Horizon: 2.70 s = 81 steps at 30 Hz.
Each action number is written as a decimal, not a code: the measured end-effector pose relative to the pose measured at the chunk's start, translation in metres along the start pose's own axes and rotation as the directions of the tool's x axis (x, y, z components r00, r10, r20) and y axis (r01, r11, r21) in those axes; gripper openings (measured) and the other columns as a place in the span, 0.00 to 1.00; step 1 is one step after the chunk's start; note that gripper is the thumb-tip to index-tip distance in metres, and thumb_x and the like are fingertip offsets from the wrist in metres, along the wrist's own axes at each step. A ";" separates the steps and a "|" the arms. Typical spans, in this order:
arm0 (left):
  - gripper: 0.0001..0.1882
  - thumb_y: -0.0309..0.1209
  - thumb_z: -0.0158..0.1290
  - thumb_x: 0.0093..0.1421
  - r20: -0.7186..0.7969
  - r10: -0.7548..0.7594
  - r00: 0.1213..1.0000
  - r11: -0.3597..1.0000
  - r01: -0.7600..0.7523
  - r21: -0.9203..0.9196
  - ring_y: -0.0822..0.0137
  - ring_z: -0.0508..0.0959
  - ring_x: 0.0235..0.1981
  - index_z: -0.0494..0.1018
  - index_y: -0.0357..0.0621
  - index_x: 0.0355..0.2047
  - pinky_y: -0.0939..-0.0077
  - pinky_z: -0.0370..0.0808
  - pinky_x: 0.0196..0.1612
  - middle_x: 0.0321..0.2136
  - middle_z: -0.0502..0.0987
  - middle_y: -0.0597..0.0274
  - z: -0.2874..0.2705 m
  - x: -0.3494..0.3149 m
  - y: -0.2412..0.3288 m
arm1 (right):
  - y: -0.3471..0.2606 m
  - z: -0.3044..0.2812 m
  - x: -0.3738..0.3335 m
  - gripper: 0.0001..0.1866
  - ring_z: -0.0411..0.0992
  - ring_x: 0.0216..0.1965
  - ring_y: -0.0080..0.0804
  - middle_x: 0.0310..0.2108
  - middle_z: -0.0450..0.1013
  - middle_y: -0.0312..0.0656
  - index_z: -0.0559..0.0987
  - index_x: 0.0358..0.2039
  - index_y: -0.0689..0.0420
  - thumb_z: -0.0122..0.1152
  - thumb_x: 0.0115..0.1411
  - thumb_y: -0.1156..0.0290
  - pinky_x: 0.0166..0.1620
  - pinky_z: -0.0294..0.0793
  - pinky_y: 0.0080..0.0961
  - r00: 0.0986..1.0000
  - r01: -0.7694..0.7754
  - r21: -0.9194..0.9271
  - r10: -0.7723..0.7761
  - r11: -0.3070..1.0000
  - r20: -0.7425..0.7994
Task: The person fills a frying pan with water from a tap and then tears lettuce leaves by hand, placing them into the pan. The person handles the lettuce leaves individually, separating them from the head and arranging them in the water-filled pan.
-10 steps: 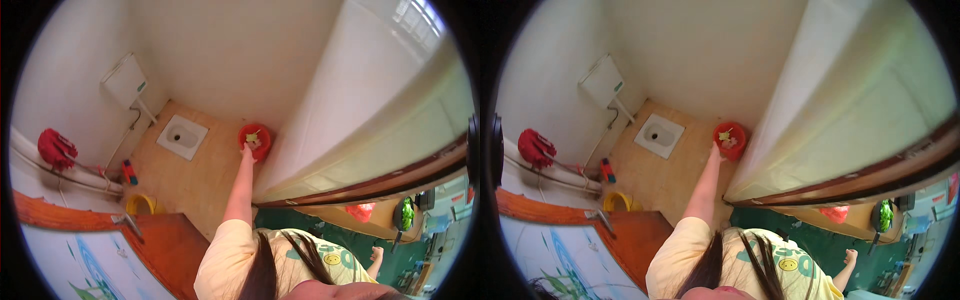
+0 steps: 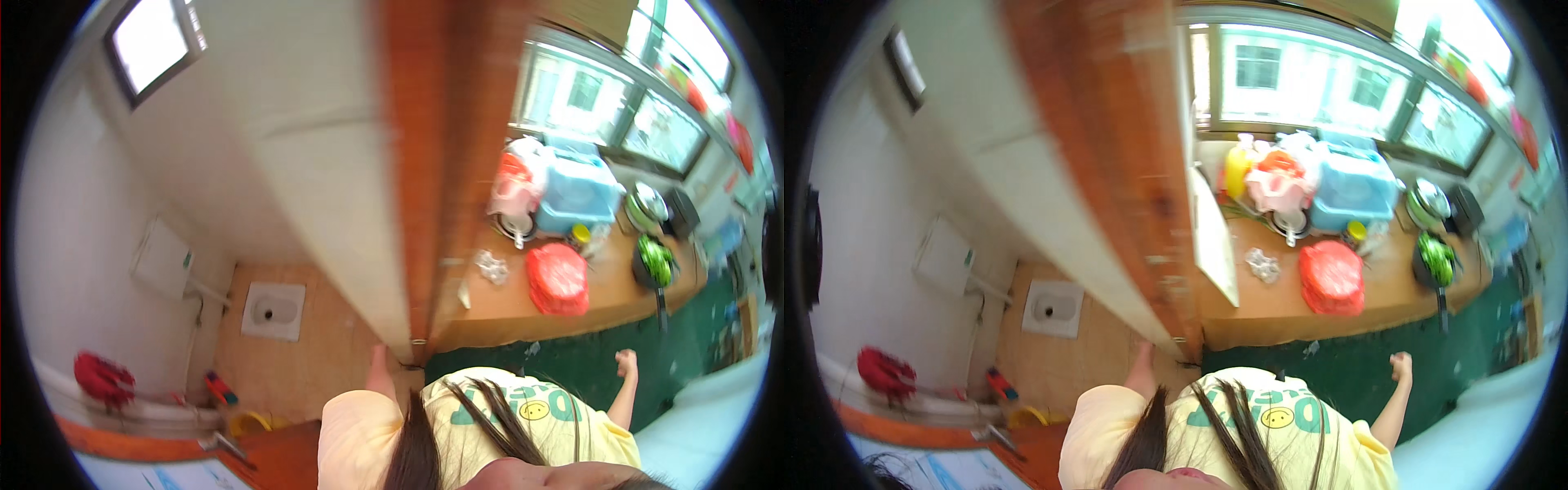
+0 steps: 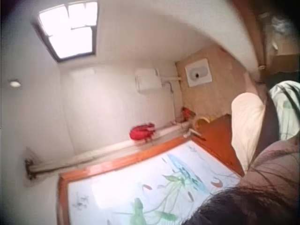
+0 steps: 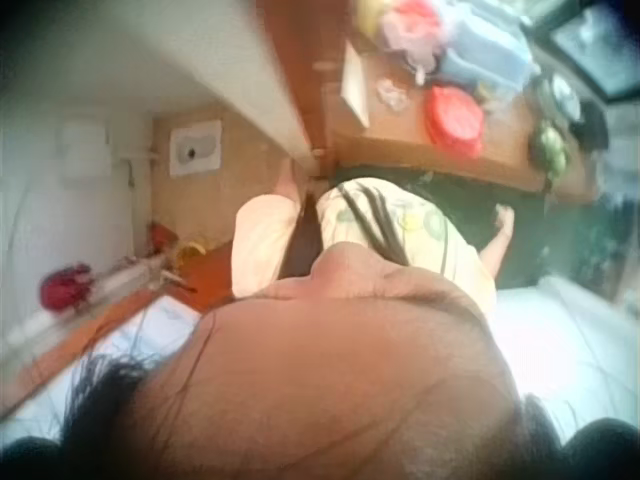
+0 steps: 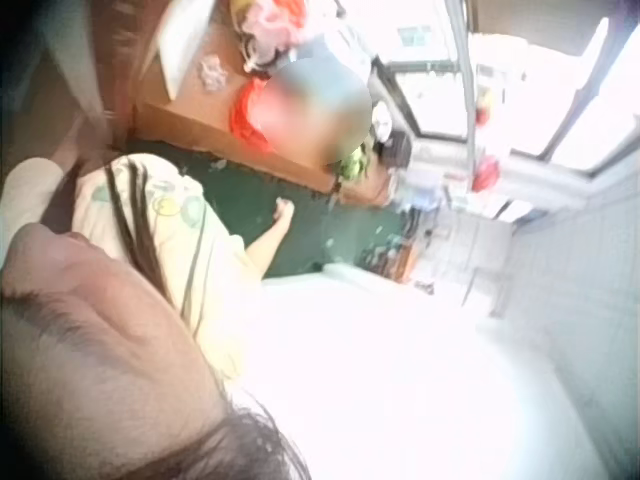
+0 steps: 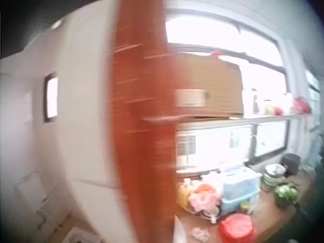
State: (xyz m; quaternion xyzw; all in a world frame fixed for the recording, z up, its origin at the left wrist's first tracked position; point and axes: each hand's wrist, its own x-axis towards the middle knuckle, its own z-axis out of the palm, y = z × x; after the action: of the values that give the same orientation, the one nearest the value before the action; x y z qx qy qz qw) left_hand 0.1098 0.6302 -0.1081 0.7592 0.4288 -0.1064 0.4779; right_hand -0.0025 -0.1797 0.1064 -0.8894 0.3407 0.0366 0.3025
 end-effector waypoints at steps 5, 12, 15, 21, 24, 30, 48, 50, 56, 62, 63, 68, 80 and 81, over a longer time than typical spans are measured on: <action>0.25 0.47 0.50 0.53 0.251 0.068 0.966 0.811 -0.200 0.549 0.53 0.72 0.45 0.68 0.37 0.40 0.56 0.69 0.42 0.37 0.73 0.45 0.042 -0.061 -0.059 | -0.006 0.004 -0.038 0.15 0.68 0.24 0.24 0.27 0.71 0.37 0.74 0.38 0.60 0.61 0.52 0.67 0.21 0.69 0.24 0.994 -0.040 0.190 0.059 0.981 -0.097; 0.22 0.42 0.53 0.52 0.708 -0.027 0.706 0.648 -0.527 0.551 0.50 0.77 0.40 0.75 0.31 0.35 0.63 0.73 0.40 0.34 0.77 0.41 0.231 -0.159 0.031 | 0.145 -0.072 -0.098 0.13 0.68 0.22 0.21 0.27 0.71 0.35 0.74 0.38 0.58 0.60 0.53 0.66 0.21 0.69 0.20 0.910 -0.395 0.306 0.415 0.866 -0.001; 0.20 0.41 0.54 0.52 0.764 0.181 0.620 0.624 -0.673 0.397 0.52 0.77 0.39 0.75 0.33 0.35 0.65 0.71 0.43 0.35 0.77 0.44 0.305 -0.223 0.077 | 0.203 -0.076 -0.092 0.12 0.67 0.19 0.20 0.26 0.70 0.35 0.74 0.37 0.58 0.59 0.54 0.67 0.20 0.67 0.17 0.905 -0.396 0.416 0.425 0.818 0.025; 0.13 0.39 0.49 0.60 0.922 -0.048 0.384 0.838 -0.486 0.246 0.74 0.72 0.25 0.71 0.42 0.39 0.79 0.70 0.27 0.26 0.73 0.66 0.403 -0.385 0.197 | 0.158 -0.092 -0.056 0.15 0.72 0.28 0.25 0.30 0.73 0.41 0.75 0.39 0.61 0.61 0.53 0.66 0.31 0.73 0.23 0.948 -0.292 0.589 0.311 0.754 0.072; 0.12 0.37 0.49 0.60 0.958 0.023 0.287 0.855 -0.502 0.130 0.75 0.71 0.23 0.71 0.42 0.39 0.80 0.70 0.25 0.26 0.73 0.67 0.454 -0.433 0.260 | 0.153 -0.084 -0.012 0.15 0.72 0.29 0.24 0.31 0.74 0.39 0.74 0.40 0.63 0.59 0.55 0.68 0.33 0.73 0.23 0.982 -0.170 0.554 0.188 0.815 0.024; 0.10 0.31 0.52 0.57 0.674 0.732 0.099 0.475 -0.783 -0.402 0.72 0.71 0.24 0.71 0.36 0.34 0.77 0.69 0.28 0.22 0.72 0.64 0.625 -0.461 0.418 | 0.148 -0.114 0.074 0.17 0.73 0.35 0.33 0.33 0.75 0.43 0.75 0.40 0.61 0.60 0.52 0.64 0.40 0.73 0.28 0.990 -0.142 0.451 0.124 0.881 0.070; 0.17 0.26 0.57 0.47 0.746 0.608 0.272 0.159 -0.962 0.220 0.53 0.71 0.43 0.68 0.47 0.39 0.62 0.69 0.45 0.44 0.64 0.49 0.814 -0.490 0.619 | 0.011 -0.208 0.412 0.15 0.71 0.32 0.40 0.27 0.68 0.44 0.72 0.28 0.60 0.61 0.51 0.61 0.34 0.73 0.31 0.833 0.399 -0.150 -0.426 0.904 -0.352; 0.18 0.29 0.60 0.45 0.711 0.688 0.148 0.205 -0.979 0.006 0.51 0.67 0.48 0.71 0.49 0.38 0.62 0.65 0.50 0.46 0.66 0.46 0.796 -0.486 0.603 | 0.016 -0.187 0.452 0.17 0.72 0.33 0.43 0.27 0.69 0.48 0.71 0.29 0.62 0.61 0.50 0.60 0.36 0.73 0.32 0.858 0.413 -0.176 -0.446 0.894 -0.254; 0.21 0.37 0.60 0.48 0.487 0.874 0.006 -0.147 -0.950 0.276 0.43 0.54 0.59 0.74 0.48 0.43 0.55 0.55 0.59 0.57 0.58 0.46 0.781 -0.567 0.571 | 0.028 -0.224 0.516 0.19 0.71 0.37 0.48 0.32 0.71 0.51 0.75 0.35 0.63 0.63 0.47 0.62 0.40 0.70 0.38 0.794 0.539 0.328 -0.598 0.776 0.110; 0.24 0.31 0.54 0.55 0.358 0.897 0.258 0.284 -0.959 -0.020 0.54 0.69 0.48 0.65 0.41 0.52 0.65 0.65 0.50 0.46 0.70 0.49 0.823 -0.612 0.552 | 0.037 -0.229 0.534 0.12 0.68 0.35 0.21 0.34 0.70 0.36 0.74 0.40 0.63 0.57 0.55 0.74 0.40 0.68 0.20 0.707 0.163 0.774 -0.620 0.611 0.340; 0.25 0.30 0.54 0.56 0.368 0.859 0.356 0.437 -0.884 -0.165 0.56 0.71 0.46 0.62 0.42 0.54 0.68 0.68 0.48 0.45 0.70 0.50 0.830 -0.610 0.550 | 0.038 -0.228 0.533 0.11 0.68 0.36 0.19 0.35 0.71 0.35 0.74 0.40 0.63 0.56 0.56 0.75 0.40 0.68 0.19 0.708 0.064 0.828 -0.610 0.557 0.356; 0.16 0.26 0.53 0.55 0.602 0.695 0.393 0.658 -0.683 -0.315 0.77 0.72 0.33 0.63 0.40 0.43 0.83 0.70 0.34 0.33 0.72 0.62 0.830 -0.594 0.556 | 0.043 -0.226 0.537 0.09 0.69 0.34 0.18 0.32 0.73 0.35 0.73 0.37 0.64 0.55 0.55 0.77 0.38 0.69 0.17 0.721 0.058 0.869 -0.623 0.492 0.304; 0.08 0.18 0.44 0.55 0.474 0.739 0.480 0.546 -0.838 -0.003 0.73 0.74 0.31 0.66 0.41 0.36 0.81 0.74 0.34 0.31 0.74 0.64 0.810 -0.562 0.562 | 0.041 -0.231 0.556 0.06 0.70 0.29 0.21 0.27 0.74 0.36 0.75 0.32 0.63 0.57 0.53 0.76 0.35 0.70 0.21 0.779 0.247 0.781 -0.597 0.574 0.192; 0.08 0.18 0.43 0.56 0.447 0.750 0.488 0.520 -0.852 0.057 0.72 0.74 0.32 0.66 0.40 0.36 0.80 0.74 0.35 0.32 0.74 0.63 0.803 -0.566 0.569 | 0.046 -0.229 0.560 0.06 0.70 0.29 0.20 0.27 0.74 0.35 0.74 0.32 0.63 0.57 0.53 0.76 0.35 0.70 0.20 0.784 0.220 0.793 -0.587 0.568 0.202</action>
State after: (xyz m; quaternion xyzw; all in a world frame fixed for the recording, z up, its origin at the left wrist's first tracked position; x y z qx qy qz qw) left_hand 0.3919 -0.4364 0.1585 0.8937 -0.0959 -0.0664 0.4332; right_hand 0.3650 -0.6625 0.1174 -0.7117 0.0272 0.0269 0.7015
